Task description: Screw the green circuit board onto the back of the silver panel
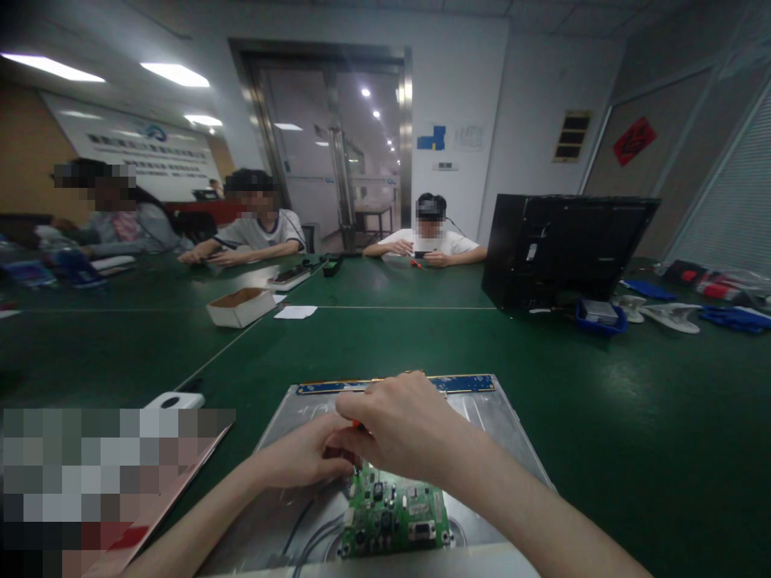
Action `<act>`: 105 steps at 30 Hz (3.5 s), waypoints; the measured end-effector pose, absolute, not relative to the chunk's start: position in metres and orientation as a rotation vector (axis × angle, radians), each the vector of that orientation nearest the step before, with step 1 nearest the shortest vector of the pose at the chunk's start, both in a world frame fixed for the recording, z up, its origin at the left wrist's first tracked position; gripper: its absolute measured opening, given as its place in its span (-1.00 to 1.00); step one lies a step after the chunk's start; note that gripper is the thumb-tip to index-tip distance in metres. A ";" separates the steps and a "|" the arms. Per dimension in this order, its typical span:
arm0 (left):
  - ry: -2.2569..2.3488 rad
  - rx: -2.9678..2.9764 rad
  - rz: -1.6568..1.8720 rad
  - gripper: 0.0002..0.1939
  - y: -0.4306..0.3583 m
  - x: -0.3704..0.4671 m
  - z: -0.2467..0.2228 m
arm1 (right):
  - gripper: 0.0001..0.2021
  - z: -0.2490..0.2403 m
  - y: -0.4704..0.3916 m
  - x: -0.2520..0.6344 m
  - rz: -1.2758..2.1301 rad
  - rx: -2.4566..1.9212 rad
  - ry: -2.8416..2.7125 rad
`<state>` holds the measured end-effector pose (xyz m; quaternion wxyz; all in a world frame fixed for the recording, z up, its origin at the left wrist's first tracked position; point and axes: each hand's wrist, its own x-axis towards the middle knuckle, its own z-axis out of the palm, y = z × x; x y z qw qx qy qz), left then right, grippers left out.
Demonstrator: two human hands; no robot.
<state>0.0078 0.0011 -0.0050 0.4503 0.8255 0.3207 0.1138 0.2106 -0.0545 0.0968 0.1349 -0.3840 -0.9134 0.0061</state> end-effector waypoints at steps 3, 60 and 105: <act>0.810 2.005 0.262 -0.84 0.001 0.008 -0.006 | -0.89 0.096 -0.054 0.210 0.018 -1.135 -2.644; 0.832 2.040 0.277 -0.87 -0.002 0.010 -0.001 | -0.81 0.097 -0.058 0.211 0.048 -1.089 -2.613; 0.832 2.008 0.221 -0.86 0.000 0.009 -0.002 | -0.87 0.100 -0.057 0.215 0.012 -1.117 -2.627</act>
